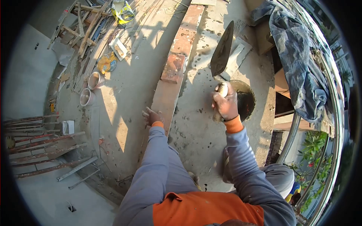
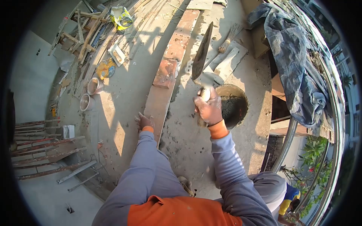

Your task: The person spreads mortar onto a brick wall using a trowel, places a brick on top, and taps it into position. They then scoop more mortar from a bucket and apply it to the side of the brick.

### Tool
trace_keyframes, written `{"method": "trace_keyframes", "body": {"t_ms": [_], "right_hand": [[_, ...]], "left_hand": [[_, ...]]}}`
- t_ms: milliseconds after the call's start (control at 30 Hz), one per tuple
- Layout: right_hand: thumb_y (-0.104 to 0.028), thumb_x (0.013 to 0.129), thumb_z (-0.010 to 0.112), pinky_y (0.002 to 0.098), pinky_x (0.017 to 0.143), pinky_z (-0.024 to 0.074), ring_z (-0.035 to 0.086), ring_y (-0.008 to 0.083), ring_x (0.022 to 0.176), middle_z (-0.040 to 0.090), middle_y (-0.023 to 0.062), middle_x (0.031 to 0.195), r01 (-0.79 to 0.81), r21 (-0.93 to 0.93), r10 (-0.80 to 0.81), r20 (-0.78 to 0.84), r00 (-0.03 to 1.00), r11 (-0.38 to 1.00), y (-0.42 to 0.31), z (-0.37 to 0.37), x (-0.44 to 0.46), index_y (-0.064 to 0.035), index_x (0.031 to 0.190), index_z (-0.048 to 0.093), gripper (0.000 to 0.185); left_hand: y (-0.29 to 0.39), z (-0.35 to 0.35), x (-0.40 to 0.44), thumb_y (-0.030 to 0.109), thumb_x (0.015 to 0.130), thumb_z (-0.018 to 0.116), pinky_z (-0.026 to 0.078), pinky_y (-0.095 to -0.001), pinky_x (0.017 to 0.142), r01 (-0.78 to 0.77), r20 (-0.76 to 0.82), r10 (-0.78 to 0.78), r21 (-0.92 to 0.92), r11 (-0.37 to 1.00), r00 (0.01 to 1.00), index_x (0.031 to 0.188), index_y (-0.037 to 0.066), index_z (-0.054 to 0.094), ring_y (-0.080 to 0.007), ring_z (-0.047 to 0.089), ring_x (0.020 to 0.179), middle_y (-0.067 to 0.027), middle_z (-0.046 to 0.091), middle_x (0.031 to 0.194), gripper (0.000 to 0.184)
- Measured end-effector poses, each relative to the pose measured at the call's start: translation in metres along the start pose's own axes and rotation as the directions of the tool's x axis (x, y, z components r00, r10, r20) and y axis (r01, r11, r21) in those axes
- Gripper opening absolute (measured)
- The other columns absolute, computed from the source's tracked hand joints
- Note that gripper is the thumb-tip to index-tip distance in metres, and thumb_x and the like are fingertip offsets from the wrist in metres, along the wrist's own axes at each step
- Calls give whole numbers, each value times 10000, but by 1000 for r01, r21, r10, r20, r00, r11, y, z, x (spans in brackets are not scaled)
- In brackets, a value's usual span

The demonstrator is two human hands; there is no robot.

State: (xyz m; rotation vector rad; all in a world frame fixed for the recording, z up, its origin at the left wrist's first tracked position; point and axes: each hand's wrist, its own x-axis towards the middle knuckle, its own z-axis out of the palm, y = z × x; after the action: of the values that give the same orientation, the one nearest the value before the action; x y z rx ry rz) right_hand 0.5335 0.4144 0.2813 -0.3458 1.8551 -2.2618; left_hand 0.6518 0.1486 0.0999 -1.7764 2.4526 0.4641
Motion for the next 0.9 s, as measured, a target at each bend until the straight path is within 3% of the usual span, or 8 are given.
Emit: {"method": "trace_keyframes", "body": {"t_ms": [67, 133, 267, 400, 500, 633, 700, 900], "right_hand": [[-27, 781, 577, 237, 432, 411, 509, 102, 462, 537, 27, 625, 134, -10, -134, -160, 978, 991, -26, -12, -11, -31, 840, 513, 87], [-25, 778, 567, 234, 429, 426, 516, 106, 468, 546, 35, 636, 127, -76, -146, -376, 915, 989, -4, -29, -26, -12, 830, 514, 75], [-52, 730, 569, 308, 371, 448, 508, 152, 413, 524, 64, 599, -595, 118, 596, -336, 729, 795, 36, -64, -89, -10, 796, 516, 95], [-67, 759, 562, 324, 378, 442, 488, 165, 413, 490, 66, 586, -553, -18, 485, -458, 745, 833, 26, -58, -124, -29, 754, 514, 62], [-59, 765, 580, 294, 375, 444, 501, 155, 402, 506, 56, 564, -407, -54, 334, -478, 812, 912, -32, -61, -135, -9, 824, 493, 116], [-70, 789, 597, 262, 375, 433, 497, 134, 401, 502, 40, 568, -425, -171, 284, -523, 804, 889, -118, -64, -177, -19, 839, 500, 120], [-89, 804, 613, 244, 373, 423, 493, 124, 402, 502, 31, 588, -424, -209, 280, -491, 825, 881, -148, -70, -195, -29, 848, 510, 127], [-124, 817, 644, 233, 388, 421, 497, 106, 426, 502, 23, 600, -306, -289, 173, -407, 897, 907, -167, -78, -180, -45, 860, 516, 157]], "left_hand": [[35, 4, -21, 349, 824, 636, 297, -488, 1053, -311, -33, 314, -259, 914, 949, 1432, 31, 215, -361, 330, 1314, -245, 278, 1442, 804], [65, 62, -41, 394, 811, 651, 336, -444, 1035, -425, -32, 623, -758, 495, 781, 1394, -48, 250, -379, 396, 1263, -280, 368, 1373, 834], [116, 100, -142, 605, 802, 570, 388, -392, 1001, -199, 514, 627, -659, 726, 586, 1373, -110, 237, -361, 400, 1267, -301, 377, 1355, 973], [142, 72, -188, 590, 802, 587, 484, -403, 880, 194, 749, 467, -604, 773, 470, 1343, -105, 284, -350, 478, 1196, -288, 404, 1326, 931], [146, 86, -190, 494, 806, 655, 512, -424, 621, 476, 675, 404, -729, 492, 617, 1158, -73, 423, -308, 597, 863, -220, 568, 1028, 707], [159, 124, -169, 440, 836, 646, 506, -373, 490, 455, 672, 494, -739, 498, 552, 1152, -33, 404, -214, 588, 658, -163, 541, 980, 619], [173, 148, -167, 438, 818, 668, 473, -372, 431, 189, 419, 442, -860, 475, 793, 1070, -28, 445, -185, 549, 585, -131, 550, 883, 575], [163, 103, -163, 479, 776, 691, 465, -378, 747, -70, 129, 408, -896, 439, 904, 963, -46, 494, -268, 555, 834, -158, 563, 916, 590]]}}
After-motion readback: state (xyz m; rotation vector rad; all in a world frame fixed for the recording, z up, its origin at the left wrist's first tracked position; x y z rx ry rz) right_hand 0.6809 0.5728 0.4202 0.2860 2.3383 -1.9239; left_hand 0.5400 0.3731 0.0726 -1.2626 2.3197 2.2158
